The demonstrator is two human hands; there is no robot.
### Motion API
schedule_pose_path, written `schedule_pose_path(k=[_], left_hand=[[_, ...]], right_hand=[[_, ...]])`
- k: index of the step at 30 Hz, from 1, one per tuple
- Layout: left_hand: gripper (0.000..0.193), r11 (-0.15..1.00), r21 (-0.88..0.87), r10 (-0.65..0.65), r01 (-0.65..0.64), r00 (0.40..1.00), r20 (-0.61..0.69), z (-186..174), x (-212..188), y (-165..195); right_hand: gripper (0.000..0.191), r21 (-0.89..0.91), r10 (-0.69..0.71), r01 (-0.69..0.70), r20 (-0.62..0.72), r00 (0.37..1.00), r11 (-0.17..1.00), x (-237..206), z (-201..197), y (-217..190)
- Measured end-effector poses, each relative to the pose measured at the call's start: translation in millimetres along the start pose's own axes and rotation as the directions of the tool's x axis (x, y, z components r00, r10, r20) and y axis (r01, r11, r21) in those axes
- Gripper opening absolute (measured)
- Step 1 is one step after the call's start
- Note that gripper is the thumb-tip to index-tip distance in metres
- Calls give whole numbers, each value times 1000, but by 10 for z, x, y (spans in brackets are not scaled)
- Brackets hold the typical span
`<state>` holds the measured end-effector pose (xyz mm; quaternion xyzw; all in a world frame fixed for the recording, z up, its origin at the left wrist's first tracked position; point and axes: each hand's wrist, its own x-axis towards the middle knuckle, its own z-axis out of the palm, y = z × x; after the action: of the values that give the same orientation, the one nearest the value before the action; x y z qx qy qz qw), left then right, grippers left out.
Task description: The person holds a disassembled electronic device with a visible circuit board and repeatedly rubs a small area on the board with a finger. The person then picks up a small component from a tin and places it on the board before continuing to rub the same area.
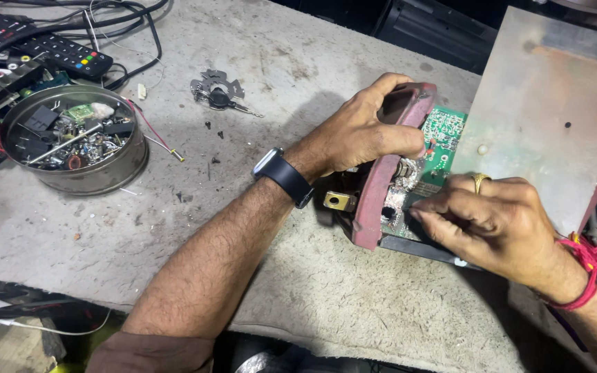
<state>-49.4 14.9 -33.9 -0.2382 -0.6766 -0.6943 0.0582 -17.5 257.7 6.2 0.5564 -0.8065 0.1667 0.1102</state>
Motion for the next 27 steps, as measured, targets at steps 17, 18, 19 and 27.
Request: schedule_pose_path(k=[17, 18, 19, 27], left_hand=[[81, 998, 44, -40, 39, 999, 4, 23, 124, -38], [81, 998, 51, -32, 32, 999, -6, 30, 127, -43], [81, 998, 60, -24, 25, 1000, -17, 34, 129, -48], [82, 996, 57, -65, 66, 997, -30, 40, 167, -42]], right_hand=[[16, -74, -109, 110, 24, 994, 991, 24, -65, 136], [15, -109, -66, 67, 12, 998, 992, 26, -68, 139], [15, -143, -25, 24, -2, 1000, 989, 30, -66, 146], [11, -25, -42, 43, 34, 999, 999, 8, -57, 300]])
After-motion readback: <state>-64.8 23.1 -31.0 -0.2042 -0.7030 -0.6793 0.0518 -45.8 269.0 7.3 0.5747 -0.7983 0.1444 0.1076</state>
